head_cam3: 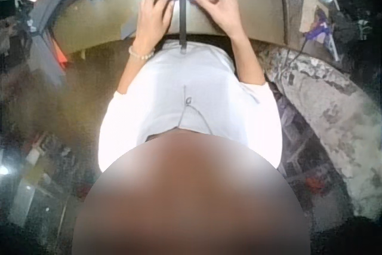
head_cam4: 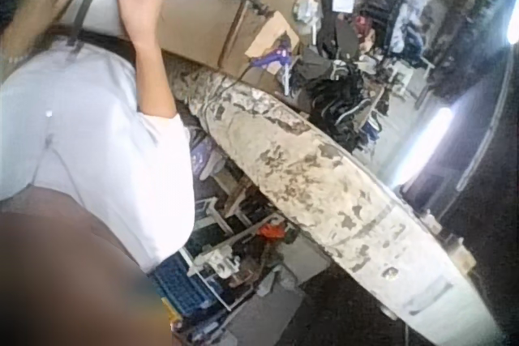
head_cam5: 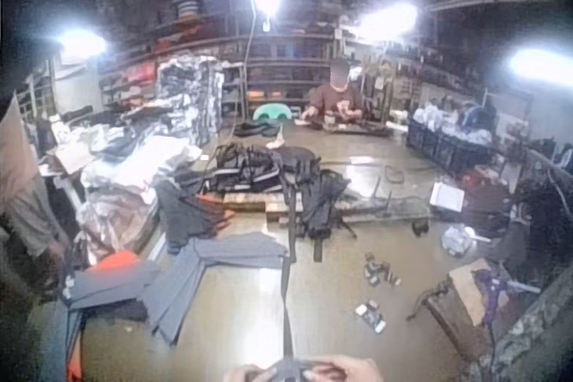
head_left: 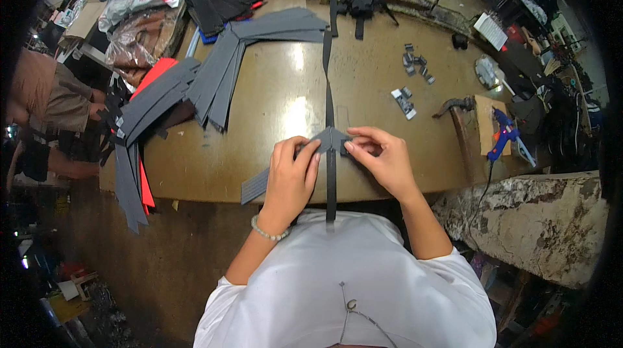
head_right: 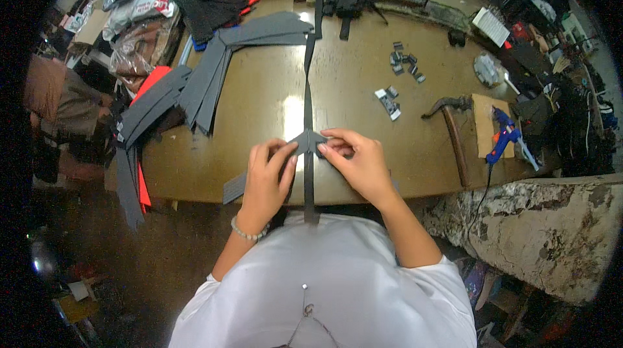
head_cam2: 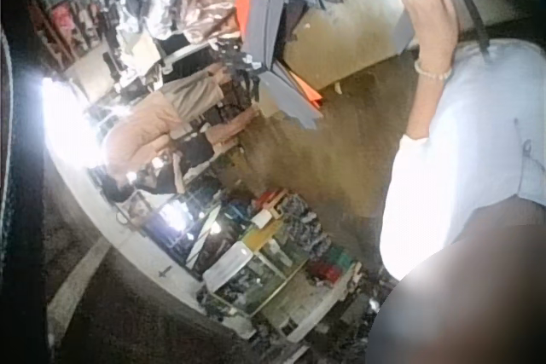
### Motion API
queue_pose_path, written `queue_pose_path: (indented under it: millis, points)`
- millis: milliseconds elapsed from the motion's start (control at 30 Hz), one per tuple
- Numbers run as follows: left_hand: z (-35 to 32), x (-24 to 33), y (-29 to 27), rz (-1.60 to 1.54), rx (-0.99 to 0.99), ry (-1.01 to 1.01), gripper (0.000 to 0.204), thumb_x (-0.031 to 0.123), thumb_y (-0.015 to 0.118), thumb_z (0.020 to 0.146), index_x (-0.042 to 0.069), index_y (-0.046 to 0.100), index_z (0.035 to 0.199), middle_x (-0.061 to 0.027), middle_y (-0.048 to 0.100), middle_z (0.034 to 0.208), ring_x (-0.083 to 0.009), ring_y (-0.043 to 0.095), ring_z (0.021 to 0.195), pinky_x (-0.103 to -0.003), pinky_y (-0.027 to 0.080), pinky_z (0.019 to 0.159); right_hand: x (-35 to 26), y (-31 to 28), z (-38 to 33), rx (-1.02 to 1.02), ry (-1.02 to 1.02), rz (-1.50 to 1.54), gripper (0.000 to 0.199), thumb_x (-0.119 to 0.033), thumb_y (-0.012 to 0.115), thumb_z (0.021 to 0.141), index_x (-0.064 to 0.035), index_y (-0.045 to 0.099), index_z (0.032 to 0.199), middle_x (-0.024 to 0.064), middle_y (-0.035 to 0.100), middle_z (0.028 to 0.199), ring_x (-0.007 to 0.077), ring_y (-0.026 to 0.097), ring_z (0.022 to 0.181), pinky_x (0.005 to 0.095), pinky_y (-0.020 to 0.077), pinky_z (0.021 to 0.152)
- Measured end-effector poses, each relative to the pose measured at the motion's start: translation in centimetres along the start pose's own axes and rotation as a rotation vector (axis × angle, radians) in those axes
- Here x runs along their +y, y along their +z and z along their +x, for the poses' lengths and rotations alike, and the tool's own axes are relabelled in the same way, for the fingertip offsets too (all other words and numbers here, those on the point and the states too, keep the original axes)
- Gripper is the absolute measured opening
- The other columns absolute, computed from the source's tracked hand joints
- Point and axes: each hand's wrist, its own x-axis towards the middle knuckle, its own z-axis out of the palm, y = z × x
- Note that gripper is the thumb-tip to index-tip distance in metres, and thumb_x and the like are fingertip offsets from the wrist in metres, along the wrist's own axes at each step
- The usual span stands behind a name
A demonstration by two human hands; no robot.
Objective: The person repeatedly assembles L-shaped fabric pieces by applying hot glue to the corners and attaching small rectangular labels. They handle the fabric and labels by hand, using a hot glue gun to secure the components together on a cluttered workbench.
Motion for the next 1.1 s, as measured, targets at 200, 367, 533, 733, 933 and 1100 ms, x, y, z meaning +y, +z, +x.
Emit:
queue_pose_path:
  millis: [200, 367, 533, 733, 933, 1100]
  points:
    - [-0.1, 0.1, 0.3, -0.002, 0.012, -0.007, 0.025, 0.004, 0.065, 0.085, 0.000, 0.065, 0.110, -0.0132, 0.057, 0.109, -0.0303, 0.053, 0.100, -0.040, 0.045, 0.089, 1.4, 2.3, 0.4, 0.156, -0.222, -0.250, 0.018, -0.006, 0.073, 0.084, 0.0003, 0.071, 0.100, 0.0087, 0.066, 0.088, 0.0139, 0.061, 0.072, 0.0253, 0.0506, 0.065]
    - [-1.1, 0.8, -2.3, -0.011, -0.144, 0.064, 0.037, 0.000, 0.065, 0.076, 0.007, 0.066, 0.113, -0.0124, 0.055, 0.117, -0.0326, 0.050, 0.112, -0.043, 0.044, 0.097, 1.9, 2.9, 0.7, 0.147, -0.246, -0.232, 0.015, -0.006, 0.071, 0.085, -0.0008, 0.070, 0.099, 0.0096, 0.061, 0.094, 0.0198, 0.062, 0.077, 0.0290, 0.0518, 0.063]
    - [-2.3, 1.5, -3.9, -0.021, -0.396, 0.231, 0.051, 0.006, 0.074, 0.068, 0.016, 0.067, 0.118, -0.0104, 0.052, 0.127, -0.0341, 0.043, 0.124, -0.044, 0.041, 0.103, 1.8, 2.6, 0.9, 0.114, -0.219, -0.272, 0.015, -0.007, 0.071, 0.084, -0.0017, 0.071, 0.098, 0.0102, 0.061, 0.093, 0.0210, 0.061, 0.077, 0.0297, 0.0516, 0.062]
    - [-0.6, 0.8, -1.1, -0.211, -0.187, 0.172, 0.044, 0.008, 0.077, 0.071, 0.008, 0.065, 0.113, -0.0114, 0.056, 0.117, -0.0319, 0.058, 0.105, -0.040, 0.050, 0.089, 1.6, 2.4, 1.2, 0.069, -0.216, -0.286, 0.019, -0.008, 0.072, 0.084, -0.0028, 0.071, 0.102, 0.0102, 0.061, 0.089, 0.0210, 0.060, 0.075, 0.0294, 0.0510, 0.063]
    - [1.5, -0.3, 0.1, -0.287, -0.088, -0.069, 0.026, -0.007, 0.073, 0.072, 0.001, 0.065, 0.095, -0.0093, 0.061, 0.099, -0.0182, 0.063, 0.077, -0.028, 0.053, 0.067, 1.4, 1.7, 1.5, 0.064, -0.180, -0.175, 0.023, -0.007, 0.071, 0.084, -0.0025, 0.070, 0.106, 0.0101, 0.061, 0.088, 0.0186, 0.060, 0.071, 0.0284, 0.0500, 0.065]
    - [2.4, -0.2, 0.6, -0.291, -0.040, -0.133, 0.014, -0.003, 0.075, 0.074, -0.002, 0.067, 0.086, -0.0077, 0.063, 0.083, -0.0137, 0.062, 0.072, -0.025, 0.050, 0.062, 2.0, 1.6, 1.3, 0.010, -0.186, -0.239, 0.022, -0.005, 0.071, 0.084, -0.0025, 0.070, 0.106, 0.0068, 0.061, 0.091, 0.0126, 0.058, 0.069, 0.0254, 0.0481, 0.064]
